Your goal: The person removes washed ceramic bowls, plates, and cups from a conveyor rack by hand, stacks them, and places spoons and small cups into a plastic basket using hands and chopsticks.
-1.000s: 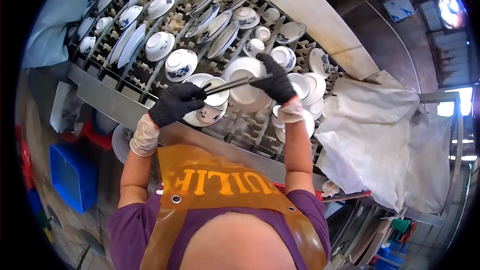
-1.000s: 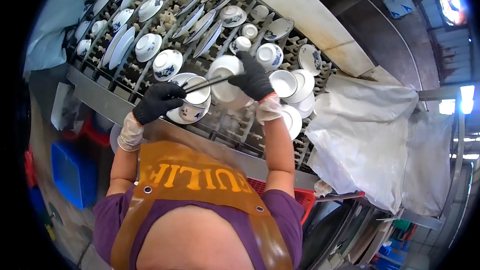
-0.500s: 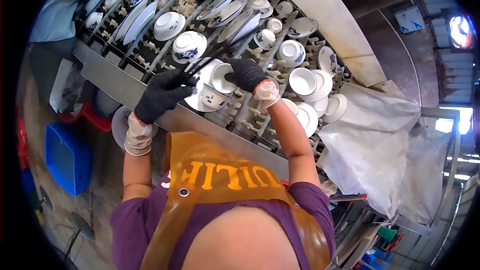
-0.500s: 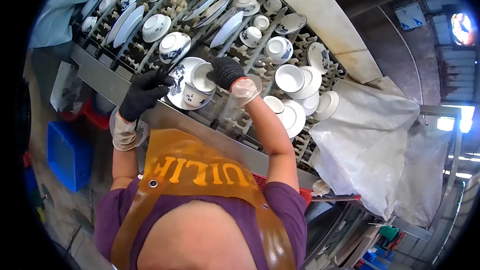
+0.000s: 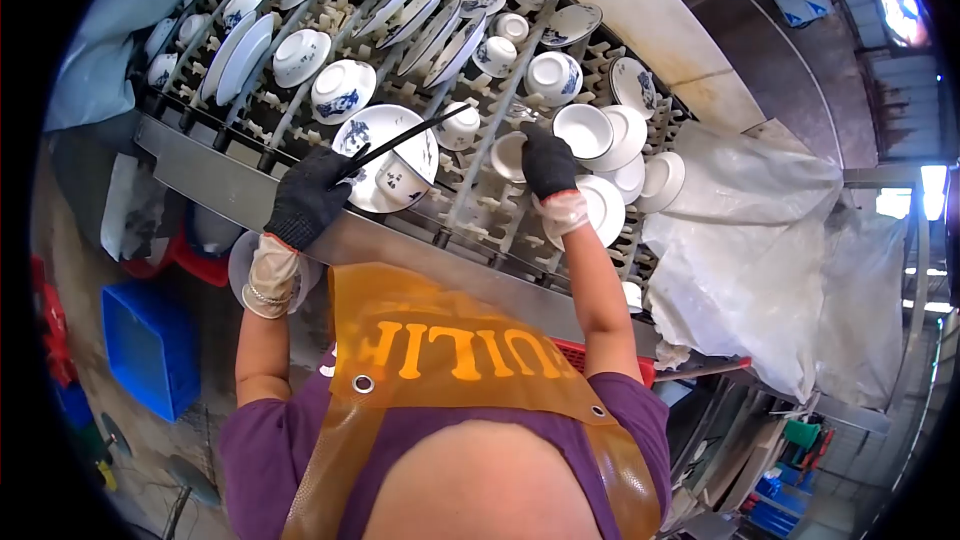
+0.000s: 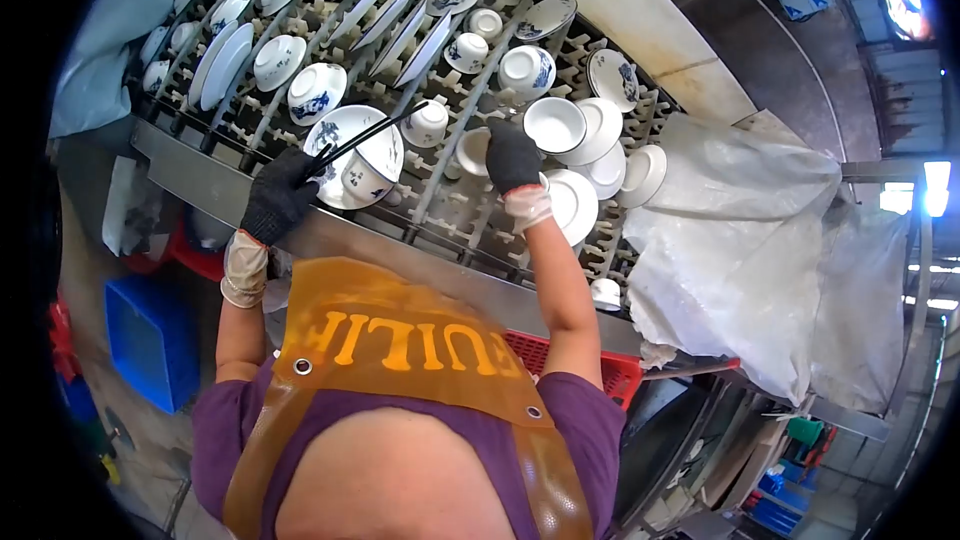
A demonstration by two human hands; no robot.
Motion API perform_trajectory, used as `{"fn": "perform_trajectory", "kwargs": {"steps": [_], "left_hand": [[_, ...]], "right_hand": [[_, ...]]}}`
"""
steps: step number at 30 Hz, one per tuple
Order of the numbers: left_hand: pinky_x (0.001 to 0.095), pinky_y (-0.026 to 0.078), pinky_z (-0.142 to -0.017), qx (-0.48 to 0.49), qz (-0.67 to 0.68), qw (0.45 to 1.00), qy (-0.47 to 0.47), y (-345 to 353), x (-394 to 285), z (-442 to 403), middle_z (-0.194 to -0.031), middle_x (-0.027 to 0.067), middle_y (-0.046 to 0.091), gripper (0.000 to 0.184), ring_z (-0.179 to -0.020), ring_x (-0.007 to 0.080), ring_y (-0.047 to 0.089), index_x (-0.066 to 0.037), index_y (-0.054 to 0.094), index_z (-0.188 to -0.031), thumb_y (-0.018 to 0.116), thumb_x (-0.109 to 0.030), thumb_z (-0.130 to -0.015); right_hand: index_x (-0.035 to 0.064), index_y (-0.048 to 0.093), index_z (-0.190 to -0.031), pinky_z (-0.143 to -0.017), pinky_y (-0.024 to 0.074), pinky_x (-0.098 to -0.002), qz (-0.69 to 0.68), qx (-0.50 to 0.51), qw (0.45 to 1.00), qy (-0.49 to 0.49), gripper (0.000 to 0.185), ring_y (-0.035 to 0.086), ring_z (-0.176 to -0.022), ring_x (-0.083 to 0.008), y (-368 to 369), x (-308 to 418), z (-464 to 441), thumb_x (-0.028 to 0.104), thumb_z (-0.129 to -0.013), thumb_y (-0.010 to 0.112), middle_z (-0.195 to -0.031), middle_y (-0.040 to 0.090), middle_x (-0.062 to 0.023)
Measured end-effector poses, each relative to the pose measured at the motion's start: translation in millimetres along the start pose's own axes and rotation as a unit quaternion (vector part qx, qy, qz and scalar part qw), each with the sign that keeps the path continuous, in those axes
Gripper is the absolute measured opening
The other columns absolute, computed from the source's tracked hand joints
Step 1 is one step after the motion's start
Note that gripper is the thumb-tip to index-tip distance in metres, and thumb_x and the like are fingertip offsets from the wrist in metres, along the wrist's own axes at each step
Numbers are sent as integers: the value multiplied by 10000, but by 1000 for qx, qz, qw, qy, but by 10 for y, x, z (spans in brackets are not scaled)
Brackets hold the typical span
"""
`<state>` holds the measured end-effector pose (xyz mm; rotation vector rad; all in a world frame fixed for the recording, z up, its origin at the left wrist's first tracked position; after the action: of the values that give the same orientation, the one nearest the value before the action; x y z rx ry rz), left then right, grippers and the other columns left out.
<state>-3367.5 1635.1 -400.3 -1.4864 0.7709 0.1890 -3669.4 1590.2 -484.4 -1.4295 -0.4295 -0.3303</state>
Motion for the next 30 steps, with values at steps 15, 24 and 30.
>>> {"fn": "perform_trajectory", "kwargs": {"steps": [15,24,30], "left_hand": [[301,472,-700,-24,94,991,-90,58,-45,74,-826,99,609,271,-783,189,607,-22,601,-915,705,-121,-685],[396,479,-722,57,-110,992,-10,680,-514,-150,-920,135,582,481,-823,317,592,-101,575,-1035,748,-252,-612],[425,481,-636,38,-191,979,68,866,-524,-123,-813,106,573,448,-714,325,597,-117,553,-1025,711,-282,-640]], "right_hand": [[23,508,-1182,-844,455,-293,-402,43,907,-115,471,570,-965,-160,207,1050,718,74,-737,656,-1049,595,-112],[123,548,-1050,-656,463,-440,174,-211,960,-66,370,606,-774,-276,-545,-46,306,165,-694,641,-871,621,-117],[119,540,-1101,-665,477,-440,194,-96,975,48,379,631,-773,-301,-451,-658,-352,207,-736,596,-821,643,-165]]}}
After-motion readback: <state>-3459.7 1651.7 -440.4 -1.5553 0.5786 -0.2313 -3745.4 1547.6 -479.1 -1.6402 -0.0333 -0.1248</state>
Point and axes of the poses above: each hand's wrist, its own z-axis away from the middle knuckle, its own y-axis out of the palm, x = y × z, the point moved 10 cm from there along -z, towards the middle knuckle
